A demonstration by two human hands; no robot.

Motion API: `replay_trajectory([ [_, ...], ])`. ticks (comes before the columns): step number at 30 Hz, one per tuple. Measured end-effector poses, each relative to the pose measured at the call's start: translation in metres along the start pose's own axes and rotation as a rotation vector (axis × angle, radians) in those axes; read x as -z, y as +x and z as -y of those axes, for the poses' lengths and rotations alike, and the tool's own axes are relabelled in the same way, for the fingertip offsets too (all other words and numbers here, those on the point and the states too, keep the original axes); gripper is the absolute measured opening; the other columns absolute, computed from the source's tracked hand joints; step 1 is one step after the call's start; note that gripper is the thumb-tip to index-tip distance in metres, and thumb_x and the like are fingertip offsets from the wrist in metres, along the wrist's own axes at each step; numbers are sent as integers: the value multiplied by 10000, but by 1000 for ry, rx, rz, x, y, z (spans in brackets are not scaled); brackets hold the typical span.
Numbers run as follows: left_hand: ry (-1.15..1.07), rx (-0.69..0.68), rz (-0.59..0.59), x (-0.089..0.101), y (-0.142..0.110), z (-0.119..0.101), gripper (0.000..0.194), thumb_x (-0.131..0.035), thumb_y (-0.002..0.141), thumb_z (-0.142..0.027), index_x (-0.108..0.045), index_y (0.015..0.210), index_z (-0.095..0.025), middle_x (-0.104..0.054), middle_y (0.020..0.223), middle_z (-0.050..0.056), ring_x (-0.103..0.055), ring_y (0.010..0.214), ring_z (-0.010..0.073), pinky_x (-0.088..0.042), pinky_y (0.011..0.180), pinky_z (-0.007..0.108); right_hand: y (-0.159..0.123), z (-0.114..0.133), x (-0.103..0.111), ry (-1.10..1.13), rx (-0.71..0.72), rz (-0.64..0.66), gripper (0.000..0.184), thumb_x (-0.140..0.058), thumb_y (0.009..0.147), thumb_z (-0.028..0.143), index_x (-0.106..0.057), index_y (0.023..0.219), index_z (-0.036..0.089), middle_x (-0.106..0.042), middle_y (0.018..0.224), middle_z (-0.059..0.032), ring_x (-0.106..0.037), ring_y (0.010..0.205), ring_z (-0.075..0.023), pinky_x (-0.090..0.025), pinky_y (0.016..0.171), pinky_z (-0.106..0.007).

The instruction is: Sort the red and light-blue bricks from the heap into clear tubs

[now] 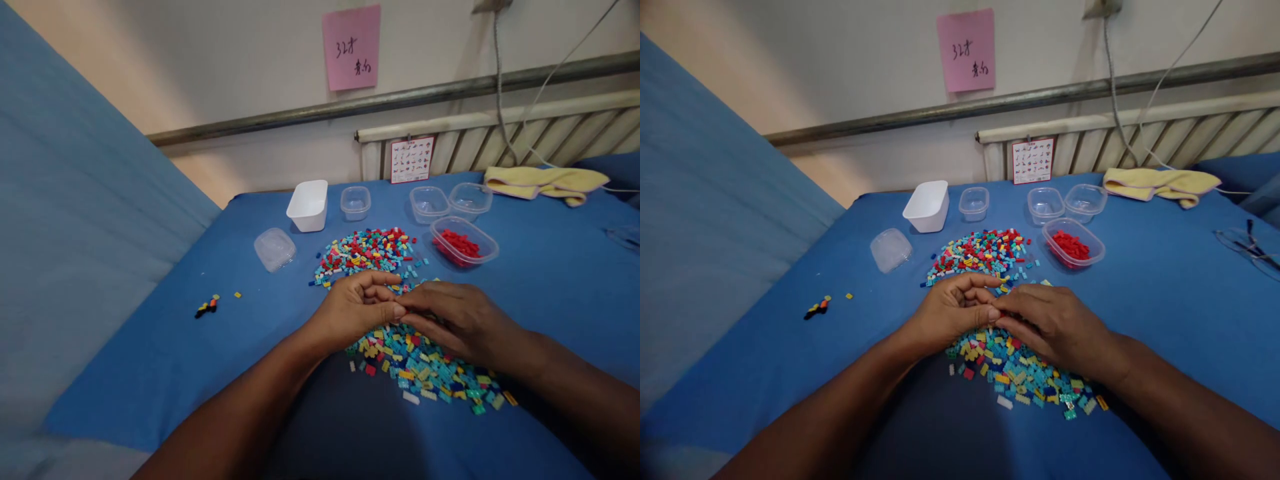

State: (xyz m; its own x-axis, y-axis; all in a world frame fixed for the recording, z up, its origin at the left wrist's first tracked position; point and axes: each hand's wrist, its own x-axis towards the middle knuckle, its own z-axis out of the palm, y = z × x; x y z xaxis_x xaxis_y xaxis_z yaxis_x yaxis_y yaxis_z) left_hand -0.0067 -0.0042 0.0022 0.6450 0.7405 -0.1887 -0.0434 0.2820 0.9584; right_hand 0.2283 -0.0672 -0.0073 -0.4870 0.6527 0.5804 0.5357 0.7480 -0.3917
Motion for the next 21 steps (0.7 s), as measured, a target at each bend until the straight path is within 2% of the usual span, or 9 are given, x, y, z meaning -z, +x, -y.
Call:
replay_trajectory([
  [7,-10,-36,6,-5,-1,9,480,-967,833,-382,-779,1214,-160,-823,1001,70,-775,875,151,-605,820,285,1,1,4,-71,-2,-24,103,-672,1093,194,-688,1195,200,-744,922,-13,-687,768,-137,-520,693,-284],
  [11,141,-122,-42,-7,-4,10,386,-905,891,-365,-802,1205,-165,-833,1048,91,-759,881,151,-593,814,283,0,-5,16,-141,21,-22,108,-665,1092,197,-687,1197,212,-778,965,-29,-726,805,-157,-553,715,-299],
  [14,320,-244,-159,-7,-6,8,300,-848,945,-376,-833,1169,-176,-821,960,76,-726,818,146,-565,748,267,-2,-16,36,-295,-45,-161,142,-677,1083,212,-707,1221,229,-828,1054,-50,-784,871,-183,-596,750,-305],
  [17,365,-341,-290,-4,-6,3,256,-806,977,-382,-839,1134,-183,-806,916,63,-717,771,147,-575,718,269,-6,-31,58,-533,-162,-317,155,-699,1074,266,-748,1220,249,-849,1073,-64,-814,882,-230,-610,725,-332],
  [19,347,-378,-368,0,-5,-2,250,-787,992,-386,-831,1138,-188,-811,932,61,-725,760,149,-597,725,277,-11,-43,70,-634,-226,-327,162,-683,1082,287,-766,1215,245,-854,1083,-91,-825,922,-283,-621,754,-379],
  [21,340,-420,-452,4,-4,-8,247,-781,997,-390,-825,1140,-193,-815,935,54,-727,755,150,-609,735,282,-16,-55,77,-678,-253,-284,179,-667,1092,302,-772,1212,219,-853,1094,-118,-827,948,-315,-619,776,-409],
])
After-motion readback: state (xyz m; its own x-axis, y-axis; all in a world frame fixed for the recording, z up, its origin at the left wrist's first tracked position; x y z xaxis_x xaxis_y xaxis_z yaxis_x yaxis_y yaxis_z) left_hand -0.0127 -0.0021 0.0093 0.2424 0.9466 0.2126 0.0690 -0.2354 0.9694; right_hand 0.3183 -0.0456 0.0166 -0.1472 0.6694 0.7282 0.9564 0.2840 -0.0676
